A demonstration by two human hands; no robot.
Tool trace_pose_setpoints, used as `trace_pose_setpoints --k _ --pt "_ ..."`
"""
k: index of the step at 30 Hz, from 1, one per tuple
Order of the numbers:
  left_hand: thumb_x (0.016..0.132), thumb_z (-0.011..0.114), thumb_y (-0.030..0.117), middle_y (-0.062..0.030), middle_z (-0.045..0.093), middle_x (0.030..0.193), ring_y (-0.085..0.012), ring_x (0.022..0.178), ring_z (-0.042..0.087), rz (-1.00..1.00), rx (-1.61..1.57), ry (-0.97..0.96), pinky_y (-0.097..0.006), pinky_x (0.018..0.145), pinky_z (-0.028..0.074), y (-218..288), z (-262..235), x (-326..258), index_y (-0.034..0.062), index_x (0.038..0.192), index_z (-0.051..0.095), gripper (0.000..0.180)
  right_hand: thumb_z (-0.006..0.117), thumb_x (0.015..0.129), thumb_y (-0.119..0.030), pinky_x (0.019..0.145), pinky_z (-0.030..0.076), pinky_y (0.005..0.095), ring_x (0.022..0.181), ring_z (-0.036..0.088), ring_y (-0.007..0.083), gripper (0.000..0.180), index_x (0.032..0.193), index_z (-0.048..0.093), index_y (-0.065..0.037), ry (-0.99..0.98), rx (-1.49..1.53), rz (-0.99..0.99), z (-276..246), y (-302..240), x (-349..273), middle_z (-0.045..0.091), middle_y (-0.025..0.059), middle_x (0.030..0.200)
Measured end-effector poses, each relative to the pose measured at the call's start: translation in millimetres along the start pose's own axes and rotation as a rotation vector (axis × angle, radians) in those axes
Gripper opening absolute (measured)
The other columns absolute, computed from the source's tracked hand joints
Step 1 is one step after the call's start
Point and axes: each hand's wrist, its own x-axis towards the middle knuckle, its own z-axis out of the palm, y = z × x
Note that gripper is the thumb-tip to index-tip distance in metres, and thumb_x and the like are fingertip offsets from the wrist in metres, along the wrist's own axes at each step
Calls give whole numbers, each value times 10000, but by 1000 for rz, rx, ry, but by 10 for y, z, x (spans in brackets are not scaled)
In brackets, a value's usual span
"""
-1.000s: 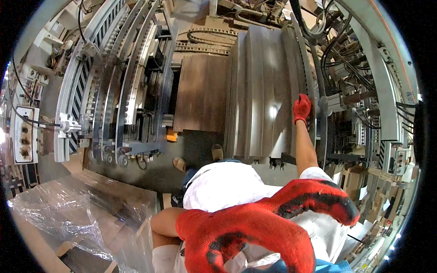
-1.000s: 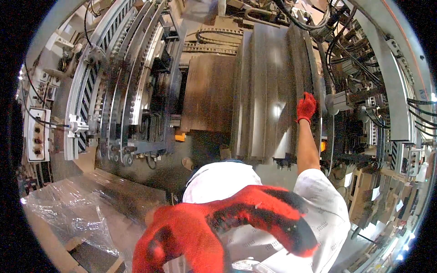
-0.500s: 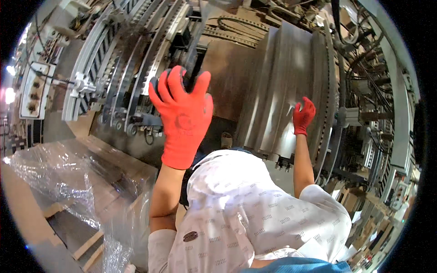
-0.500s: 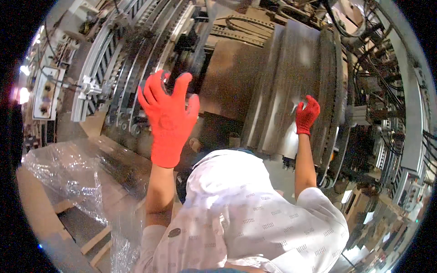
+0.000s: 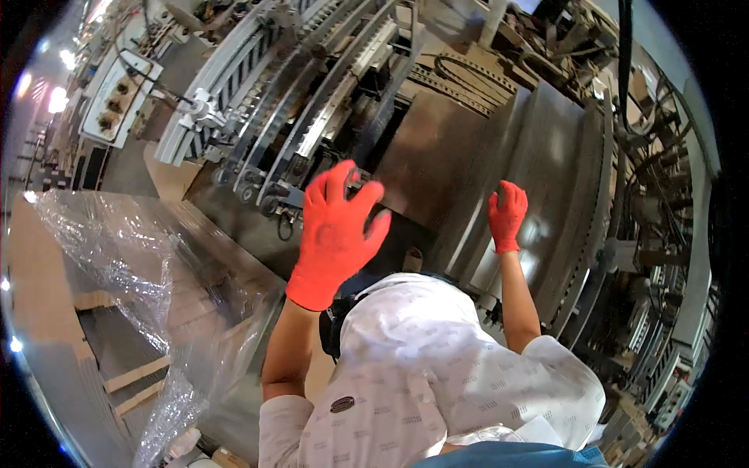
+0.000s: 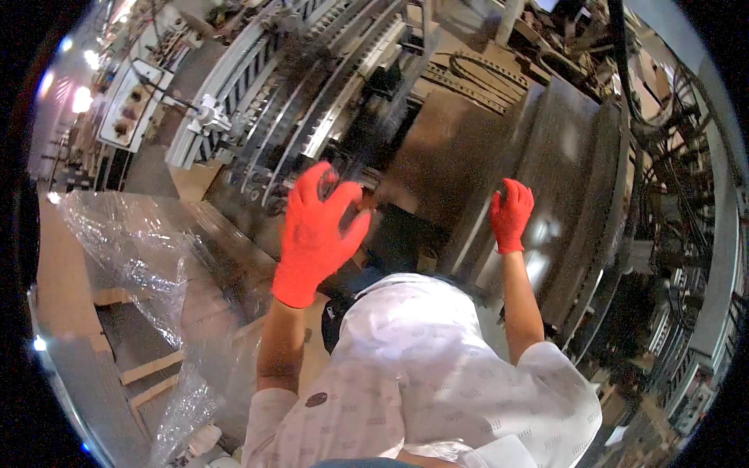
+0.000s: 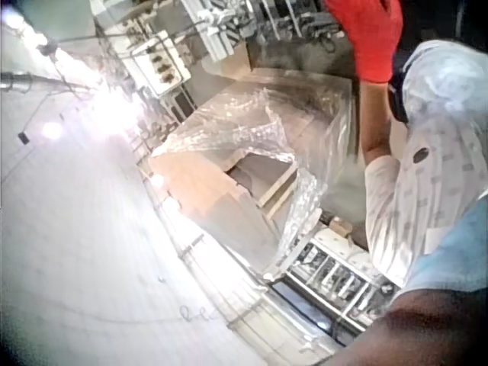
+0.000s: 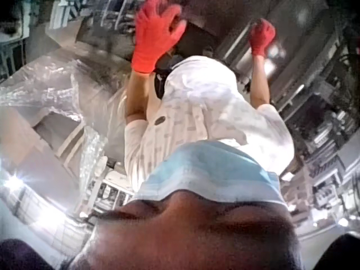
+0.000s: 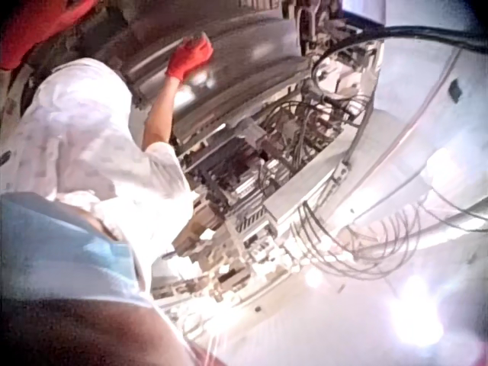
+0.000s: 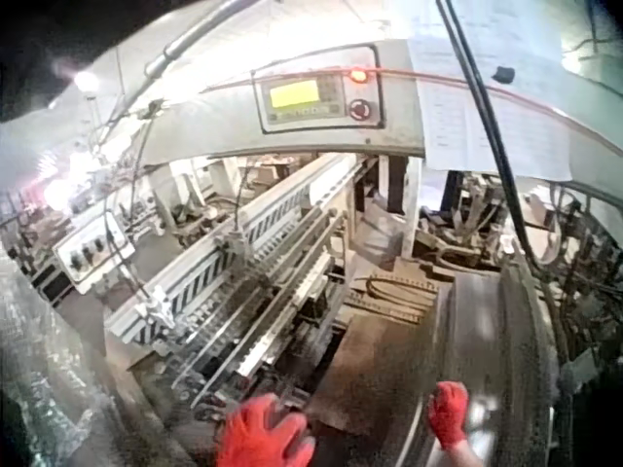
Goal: The person adjusts machine components and repeatedly takes metal profiles from a pallet stack to feed them into the machine.
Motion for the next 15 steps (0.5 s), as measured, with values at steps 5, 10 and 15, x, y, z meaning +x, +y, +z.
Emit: trace_pose_setpoints --k 5,10,15 --pt "789 672 325 -106 538 1263 -328 1081 519 -101 626 -563 -526 963 386 -1365 901 -1566 134 1021 659 301 685 819 -95 1063 384 475 1148 560 322 381 1190 599 -100 -3 90 10 114 -159 41 627 116 1179" --pt "912 540 255 -74 674 1238 -220 1130 656 -96 690 -1647 -449 848 513 -2137 2361 -3690 157 1253 662 375 678 820 -86 1069 381 472 1147 561 329 379 1190 597 -95 -53 138 -38 212 -271 -29 626 124 1180" --pt "899 496 278 -106 629 1285 -315 1124 613 -112 321 -722 -573 873 477 -1932 2144 -3647 194 1307 596 429 686 813 -71 1012 418 450 1113 581 330 371 1177 610 -76 -97 168 -52 255 -365 15 632 133 1158"
